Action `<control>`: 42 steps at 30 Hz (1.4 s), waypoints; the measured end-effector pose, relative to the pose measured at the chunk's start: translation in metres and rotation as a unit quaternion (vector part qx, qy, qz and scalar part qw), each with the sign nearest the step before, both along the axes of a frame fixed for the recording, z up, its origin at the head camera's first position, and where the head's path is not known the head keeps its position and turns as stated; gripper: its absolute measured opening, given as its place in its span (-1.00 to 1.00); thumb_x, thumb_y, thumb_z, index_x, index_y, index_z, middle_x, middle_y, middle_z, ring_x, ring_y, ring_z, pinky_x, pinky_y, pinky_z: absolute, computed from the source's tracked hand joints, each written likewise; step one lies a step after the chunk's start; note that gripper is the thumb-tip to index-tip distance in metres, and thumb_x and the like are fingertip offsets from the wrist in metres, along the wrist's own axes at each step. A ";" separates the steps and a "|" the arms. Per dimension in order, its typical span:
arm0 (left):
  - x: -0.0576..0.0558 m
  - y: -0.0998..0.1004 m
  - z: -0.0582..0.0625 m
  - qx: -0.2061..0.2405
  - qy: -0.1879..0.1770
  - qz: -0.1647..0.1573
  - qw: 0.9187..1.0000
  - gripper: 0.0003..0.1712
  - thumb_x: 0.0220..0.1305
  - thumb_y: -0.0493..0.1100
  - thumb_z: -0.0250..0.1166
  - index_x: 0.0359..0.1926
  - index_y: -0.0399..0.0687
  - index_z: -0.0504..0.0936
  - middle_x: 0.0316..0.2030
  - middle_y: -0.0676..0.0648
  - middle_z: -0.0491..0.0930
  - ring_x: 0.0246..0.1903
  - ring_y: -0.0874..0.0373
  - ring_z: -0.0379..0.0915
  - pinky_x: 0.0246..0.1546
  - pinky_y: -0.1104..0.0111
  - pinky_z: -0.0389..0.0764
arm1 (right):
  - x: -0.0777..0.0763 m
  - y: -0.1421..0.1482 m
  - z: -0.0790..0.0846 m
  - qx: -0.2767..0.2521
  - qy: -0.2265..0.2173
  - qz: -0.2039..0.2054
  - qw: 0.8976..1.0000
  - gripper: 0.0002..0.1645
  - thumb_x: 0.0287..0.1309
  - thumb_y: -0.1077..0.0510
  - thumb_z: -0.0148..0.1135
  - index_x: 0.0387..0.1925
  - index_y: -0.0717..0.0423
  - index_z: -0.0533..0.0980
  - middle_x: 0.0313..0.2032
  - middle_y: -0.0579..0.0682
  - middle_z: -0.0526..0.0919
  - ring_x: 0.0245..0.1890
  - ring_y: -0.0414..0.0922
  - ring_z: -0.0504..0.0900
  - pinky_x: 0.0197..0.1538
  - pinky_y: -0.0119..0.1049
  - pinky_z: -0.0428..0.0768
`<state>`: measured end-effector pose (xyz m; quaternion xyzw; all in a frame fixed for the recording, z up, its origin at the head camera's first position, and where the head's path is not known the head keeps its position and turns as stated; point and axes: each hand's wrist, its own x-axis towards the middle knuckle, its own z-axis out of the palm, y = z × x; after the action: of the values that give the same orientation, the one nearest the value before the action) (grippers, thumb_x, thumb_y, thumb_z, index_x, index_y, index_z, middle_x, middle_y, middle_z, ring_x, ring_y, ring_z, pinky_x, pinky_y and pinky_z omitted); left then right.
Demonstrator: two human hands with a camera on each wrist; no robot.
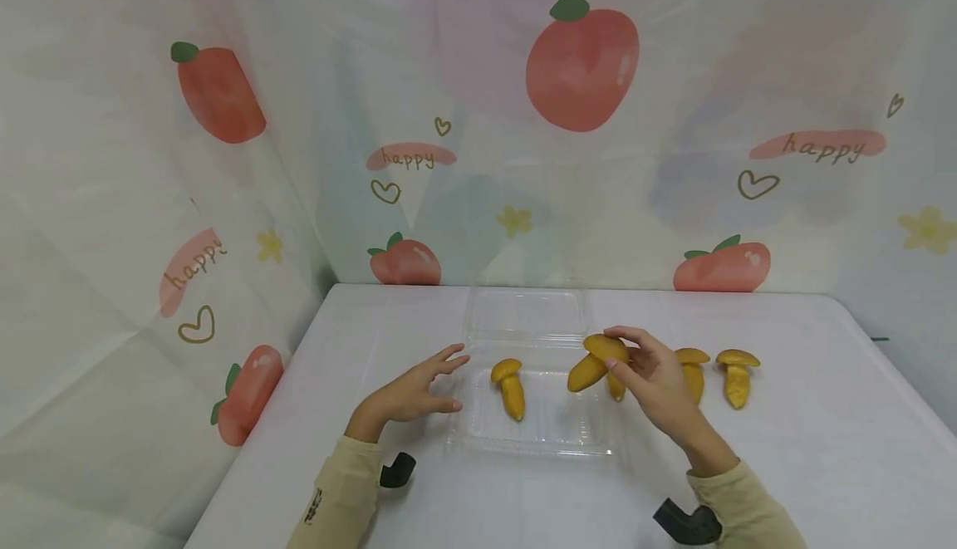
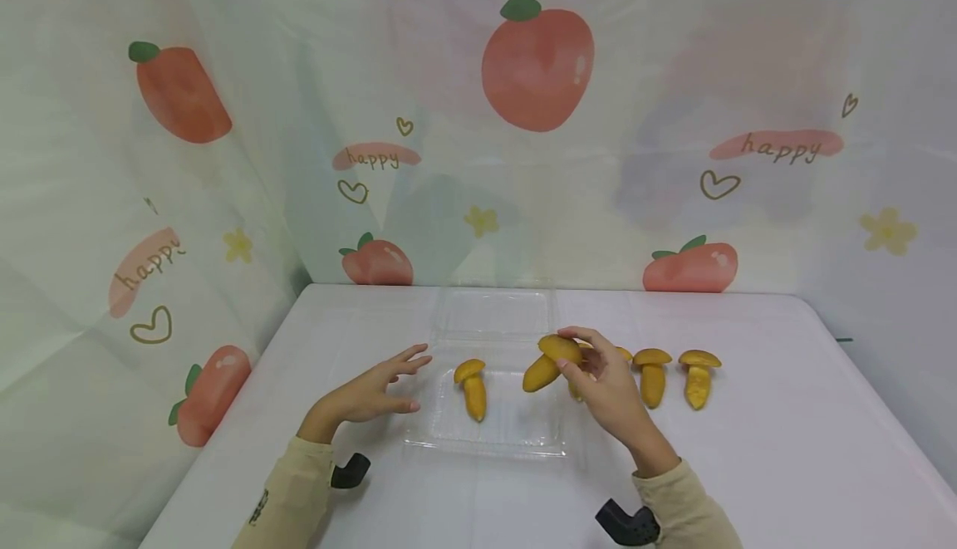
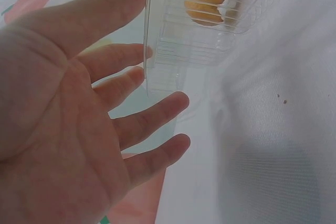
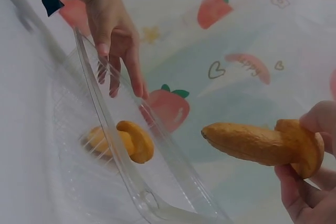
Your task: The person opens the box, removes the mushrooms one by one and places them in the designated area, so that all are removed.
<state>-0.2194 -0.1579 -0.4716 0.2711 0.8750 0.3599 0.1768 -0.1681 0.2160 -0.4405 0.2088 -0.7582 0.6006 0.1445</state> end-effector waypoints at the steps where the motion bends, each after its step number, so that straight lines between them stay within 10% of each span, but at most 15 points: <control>1: 0.000 0.000 0.000 -0.001 0.000 0.001 1.000 -0.11 0.32 -0.06 0.39 0.55 -0.11 0.19 0.63 -0.07 -0.06 0.58 -0.21 -0.07 0.49 -0.25 0.10 | 0.000 0.001 0.000 0.001 0.000 -0.002 1.000 -0.57 0.28 0.49 0.16 0.17 0.53 0.39 0.07 -0.41 0.58 -0.05 -0.48 0.64 -0.01 -0.65 0.60; 7: 0.002 0.001 0.002 -0.002 -0.006 0.004 1.000 -0.11 0.32 -0.06 0.38 0.56 -0.08 0.19 0.63 -0.07 -0.07 0.59 -0.20 -0.09 0.49 -0.25 0.09 | -0.001 0.006 0.003 0.003 -0.006 -0.012 1.000 -0.59 0.31 0.47 0.15 0.18 0.49 0.41 0.07 -0.39 0.58 -0.09 -0.46 0.63 -0.08 -0.65 0.60; 10: 0.002 0.001 0.003 -0.002 -0.006 0.004 1.000 -0.12 0.32 -0.07 0.38 0.56 -0.09 0.19 0.63 -0.08 -0.07 0.59 -0.21 -0.08 0.49 -0.25 0.09 | 0.000 0.010 0.005 0.008 -0.023 -0.019 1.000 -0.58 0.35 0.42 0.15 0.20 0.45 0.40 0.04 -0.39 0.59 -0.28 -0.38 0.60 -0.45 -0.57 0.53; 17: 0.002 0.002 0.003 0.001 -0.007 0.000 1.000 -0.12 0.33 -0.10 0.37 0.56 -0.12 0.18 0.63 -0.09 -0.08 0.58 -0.21 -0.07 0.49 -0.26 0.09 | 0.001 0.015 0.006 0.027 -0.028 -0.042 0.998 -0.57 0.40 0.36 0.13 0.23 0.43 0.39 0.07 -0.44 0.54 -0.04 -0.51 0.60 0.00 -0.67 0.58; 42: 0.003 0.002 0.004 -0.005 0.000 -0.005 1.000 -0.12 0.33 -0.09 0.38 0.55 -0.13 0.19 0.63 -0.11 -0.08 0.58 -0.20 -0.05 0.50 -0.23 0.11 | -0.004 0.049 0.009 0.007 -0.031 -0.079 0.996 -0.59 0.41 0.37 0.09 0.23 0.40 0.40 0.06 -0.43 0.56 -0.20 -0.40 0.56 -0.45 -0.58 0.46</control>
<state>-0.2167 -0.1561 -0.4680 0.2750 0.8754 0.3547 0.1795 -0.1722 0.2645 -0.4319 0.1301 -0.7807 0.5881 0.1664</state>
